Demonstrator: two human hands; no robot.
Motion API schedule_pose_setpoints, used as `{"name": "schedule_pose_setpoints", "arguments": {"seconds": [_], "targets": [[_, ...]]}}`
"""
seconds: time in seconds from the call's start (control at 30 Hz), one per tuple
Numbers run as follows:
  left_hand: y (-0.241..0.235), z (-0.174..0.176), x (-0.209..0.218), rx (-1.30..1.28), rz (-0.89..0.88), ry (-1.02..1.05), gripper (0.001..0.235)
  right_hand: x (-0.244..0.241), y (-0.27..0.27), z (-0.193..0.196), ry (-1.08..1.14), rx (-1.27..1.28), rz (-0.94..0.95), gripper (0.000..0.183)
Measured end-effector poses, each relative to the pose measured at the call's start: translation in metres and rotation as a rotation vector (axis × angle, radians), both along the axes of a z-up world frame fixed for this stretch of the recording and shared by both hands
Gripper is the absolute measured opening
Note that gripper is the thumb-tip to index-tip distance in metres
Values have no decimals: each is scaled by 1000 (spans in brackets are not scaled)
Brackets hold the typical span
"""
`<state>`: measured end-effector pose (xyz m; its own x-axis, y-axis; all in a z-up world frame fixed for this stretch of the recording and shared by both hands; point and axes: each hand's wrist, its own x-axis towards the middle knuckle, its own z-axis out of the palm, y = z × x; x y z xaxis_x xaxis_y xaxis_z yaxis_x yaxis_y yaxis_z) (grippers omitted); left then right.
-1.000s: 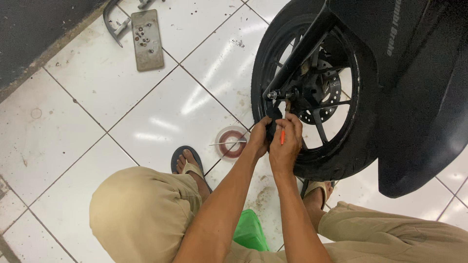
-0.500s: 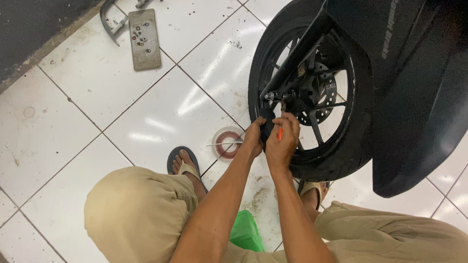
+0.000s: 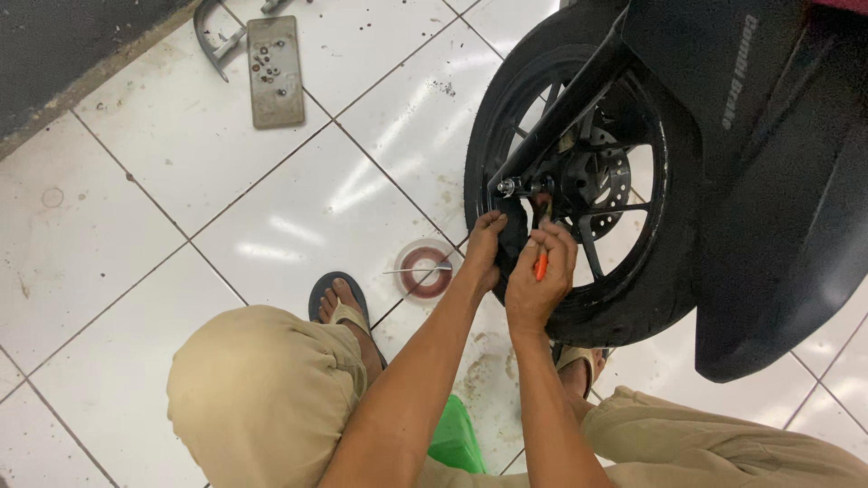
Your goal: The person sits on the floor and uses a brush and a cloth to clean the front wheel hub and brake disc of a motorcycle. They scrub the metal components with the brush and wipe them with the cloth.
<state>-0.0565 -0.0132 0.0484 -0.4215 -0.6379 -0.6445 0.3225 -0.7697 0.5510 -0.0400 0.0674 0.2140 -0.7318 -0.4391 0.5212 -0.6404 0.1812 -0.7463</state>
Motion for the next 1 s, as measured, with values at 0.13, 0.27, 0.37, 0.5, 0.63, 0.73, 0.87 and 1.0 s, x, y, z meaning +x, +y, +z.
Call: {"name": "schedule_pose_setpoints", "arguments": {"seconds": [0.13, 0.27, 0.37, 0.5, 0.63, 0.73, 0.87, 1.0], "targets": [[0, 28, 6, -37, -10, 57, 45, -3, -3, 9, 12, -38, 7, 9], [-3, 63, 7, -152, -96, 48, 61, -3, -3, 14, 16, -30, 8, 7], [2, 104, 4, -209, -106, 62, 64, -9, 5, 12, 5, -22, 21, 8], [-4, 81, -11, -351, -176, -72, 53, -13, 14, 6, -57, -42, 4, 11], [-2, 44, -30, -670, -191, -249, 40, -3, 16, 20, -17, -78, -25, 12], [12, 64, -24, -935, -270, -543, 32, 3, 18, 25, -25, -86, -57, 11], [31, 100, -16, -1059, -292, -647, 36, -2, 21, 33, -21, -134, -68, 9], [40, 130, -1, -1296, -159, -556, 29, -8, 19, 61, -35, -261, -59, 9]]}}
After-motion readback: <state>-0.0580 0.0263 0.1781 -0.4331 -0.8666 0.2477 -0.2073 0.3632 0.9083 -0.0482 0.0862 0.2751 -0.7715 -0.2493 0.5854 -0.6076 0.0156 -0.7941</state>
